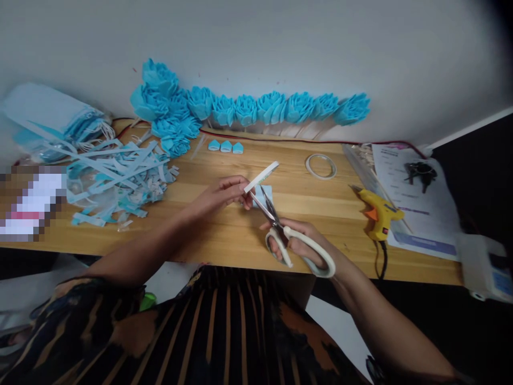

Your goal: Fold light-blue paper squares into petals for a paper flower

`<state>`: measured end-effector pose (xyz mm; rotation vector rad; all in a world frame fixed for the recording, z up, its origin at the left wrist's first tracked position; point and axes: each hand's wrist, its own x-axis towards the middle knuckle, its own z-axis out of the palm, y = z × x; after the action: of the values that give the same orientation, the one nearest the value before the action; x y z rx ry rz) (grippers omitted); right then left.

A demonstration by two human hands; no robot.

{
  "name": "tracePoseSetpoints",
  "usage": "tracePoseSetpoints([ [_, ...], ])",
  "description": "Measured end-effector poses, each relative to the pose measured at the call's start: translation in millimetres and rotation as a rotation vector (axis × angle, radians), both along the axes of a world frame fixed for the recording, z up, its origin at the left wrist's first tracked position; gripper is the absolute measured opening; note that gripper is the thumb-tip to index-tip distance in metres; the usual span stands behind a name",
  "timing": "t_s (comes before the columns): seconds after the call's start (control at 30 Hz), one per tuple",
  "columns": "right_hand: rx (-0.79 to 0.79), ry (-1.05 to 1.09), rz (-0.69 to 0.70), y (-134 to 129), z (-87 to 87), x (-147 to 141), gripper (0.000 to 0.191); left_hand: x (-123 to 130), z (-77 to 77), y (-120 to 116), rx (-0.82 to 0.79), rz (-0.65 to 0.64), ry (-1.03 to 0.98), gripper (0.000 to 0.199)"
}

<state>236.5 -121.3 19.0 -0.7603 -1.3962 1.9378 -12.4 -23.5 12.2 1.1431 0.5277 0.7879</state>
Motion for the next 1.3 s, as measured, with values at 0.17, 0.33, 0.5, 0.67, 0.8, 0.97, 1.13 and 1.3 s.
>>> tracePoseSetpoints([
  [0.17,0.025,-0.017,0.015,6.9,2.4,-2.7,0.057,-1.1,-1.1,-1.1,0.006,-0.006,0.026,0.036],
  [0.33,0.018,-0.040,0.018,11.5,2.6,-2.4,0.059,-2.4,2.5,-3.2,0.014,-0.020,0.057,0.039],
  [0.5,0.028,0.009,0.035,18.9,0.1,-6.1,0.063,-3.2,7.4,-4.8,0.054,-0.038,0.113,0.043],
  [0.67,0.048,0.038,0.026,24.2,0.8,-12.8,0.060,-3.9,9.1,-4.8,0.108,-0.038,0.179,0.044],
  [0.8,0.046,0.065,0.012,26.0,2.0,-17.7,0.058,-4.3,10.3,-6.1,0.149,-0.028,0.214,0.037],
  [0.97,-0.005,0.071,-0.010,25.3,3.4,-21.0,0.057,-4.1,10.0,-7.7,0.153,-0.041,0.196,0.036],
  [1.13,-0.012,0.062,-0.029,24.1,6.0,-22.5,0.055,-3.3,10.3,-8.8,0.139,-0.058,0.182,0.038],
  [1.3,-0.023,0.080,-0.051,22.8,8.0,-23.5,0.053,-3.2,13.6,-10.4,0.135,-0.048,0.199,0.036],
])
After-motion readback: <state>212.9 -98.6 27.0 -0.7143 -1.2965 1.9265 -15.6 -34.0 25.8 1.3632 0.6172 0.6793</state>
